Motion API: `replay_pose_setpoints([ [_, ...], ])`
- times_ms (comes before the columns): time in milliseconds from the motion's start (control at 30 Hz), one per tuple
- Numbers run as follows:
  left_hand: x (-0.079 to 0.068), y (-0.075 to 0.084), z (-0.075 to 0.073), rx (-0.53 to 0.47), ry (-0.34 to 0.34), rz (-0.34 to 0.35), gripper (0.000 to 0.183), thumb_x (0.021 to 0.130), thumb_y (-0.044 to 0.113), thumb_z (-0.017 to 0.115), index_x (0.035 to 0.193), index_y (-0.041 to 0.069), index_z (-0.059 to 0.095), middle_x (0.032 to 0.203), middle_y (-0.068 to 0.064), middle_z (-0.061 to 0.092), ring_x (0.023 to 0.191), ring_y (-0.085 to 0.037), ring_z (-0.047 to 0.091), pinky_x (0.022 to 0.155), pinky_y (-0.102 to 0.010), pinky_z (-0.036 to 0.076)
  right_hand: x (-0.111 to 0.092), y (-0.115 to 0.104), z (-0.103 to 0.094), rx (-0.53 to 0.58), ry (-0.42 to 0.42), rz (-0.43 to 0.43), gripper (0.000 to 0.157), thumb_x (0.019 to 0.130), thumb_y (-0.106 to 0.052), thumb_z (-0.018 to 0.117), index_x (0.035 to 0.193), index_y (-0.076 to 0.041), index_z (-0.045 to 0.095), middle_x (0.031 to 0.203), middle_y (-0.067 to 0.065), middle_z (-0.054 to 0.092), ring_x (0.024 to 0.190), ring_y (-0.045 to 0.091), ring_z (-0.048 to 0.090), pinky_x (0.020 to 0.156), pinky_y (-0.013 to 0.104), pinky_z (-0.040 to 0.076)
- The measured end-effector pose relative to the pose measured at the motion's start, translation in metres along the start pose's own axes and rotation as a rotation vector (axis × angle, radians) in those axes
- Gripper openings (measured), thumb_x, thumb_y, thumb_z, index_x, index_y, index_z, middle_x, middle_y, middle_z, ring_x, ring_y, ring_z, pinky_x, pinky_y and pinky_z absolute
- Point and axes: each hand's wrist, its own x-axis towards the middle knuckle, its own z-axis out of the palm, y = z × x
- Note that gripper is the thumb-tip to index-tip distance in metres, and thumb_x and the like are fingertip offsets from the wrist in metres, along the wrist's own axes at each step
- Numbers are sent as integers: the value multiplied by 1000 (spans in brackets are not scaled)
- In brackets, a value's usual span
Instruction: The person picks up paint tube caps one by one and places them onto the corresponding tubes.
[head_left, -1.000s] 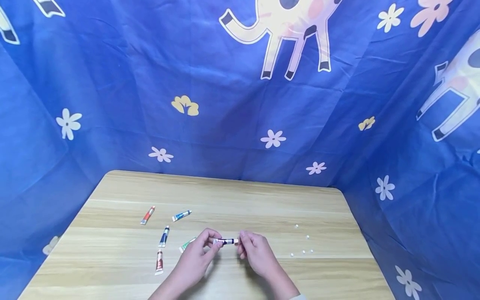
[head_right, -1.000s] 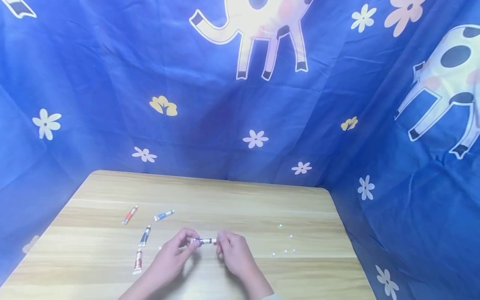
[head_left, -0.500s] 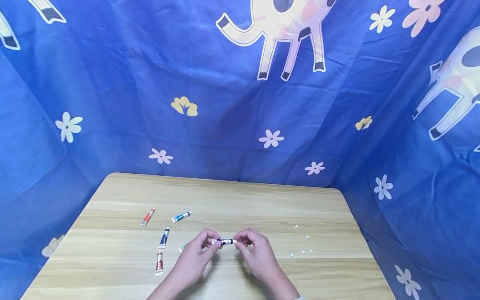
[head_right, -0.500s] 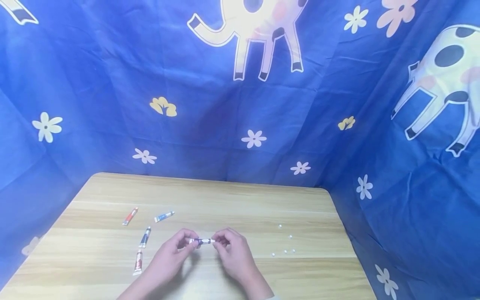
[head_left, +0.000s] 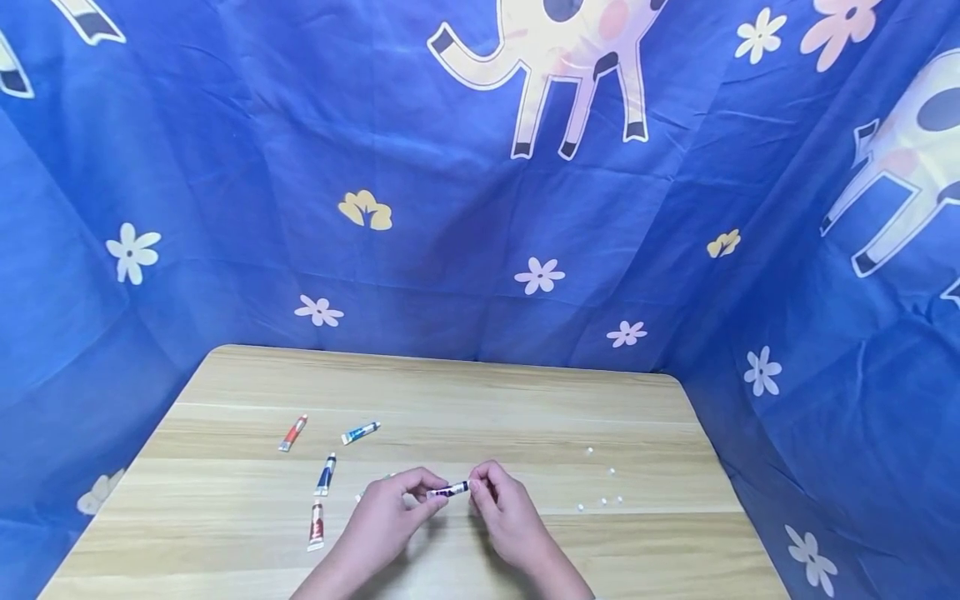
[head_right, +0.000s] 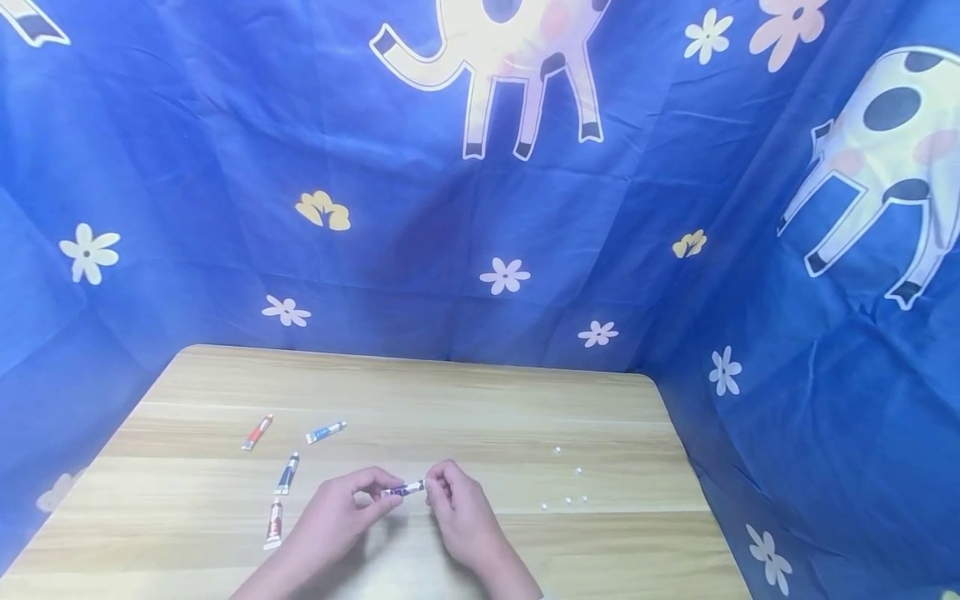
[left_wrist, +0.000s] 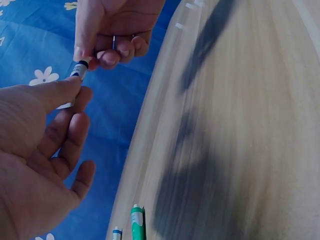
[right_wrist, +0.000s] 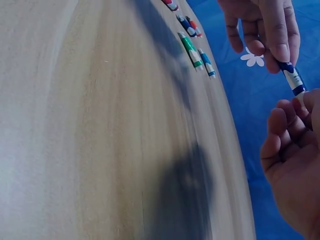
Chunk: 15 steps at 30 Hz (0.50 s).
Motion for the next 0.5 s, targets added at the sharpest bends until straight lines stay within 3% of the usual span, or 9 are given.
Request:
replay_pose_setpoints([
  [100,-2,1,1,80,26,54,16,90,20,88,94,33,80,78,19,68,64,3,50,64,-21,44,-1,1,0,-39,-15,-26,20,115,-29,51,108,-14,61,90,23,66,73,-2,50,66,21,48],
  [233,-4,2,5,265,106,145,20,85,22,92,90,36,79,76,27,69,74,6,56,82,-29,51,-2,4,0,-106,-29,-45,21,116,-32,49,108,-16,60,91,19,68,74,-3,49,69,21,49],
  [400,-2,3,10,553,238,374,25,76,24,98,90,30,78,78,21,76,74,3,64,96,-42,56,-1,1,-2,-161,-9,-19,21,115,-35,50,108,-20,61,89,7,66,74,-2,49,69,21,49],
  [500,0,6,10,661,297,477,27,74,24,99,90,26,77,81,15,79,77,-4,69,99,-45,57,0,-1,-5,-171,22,-14,20,113,-35,55,107,-19,65,86,-2,62,74,-2,49,68,21,49],
])
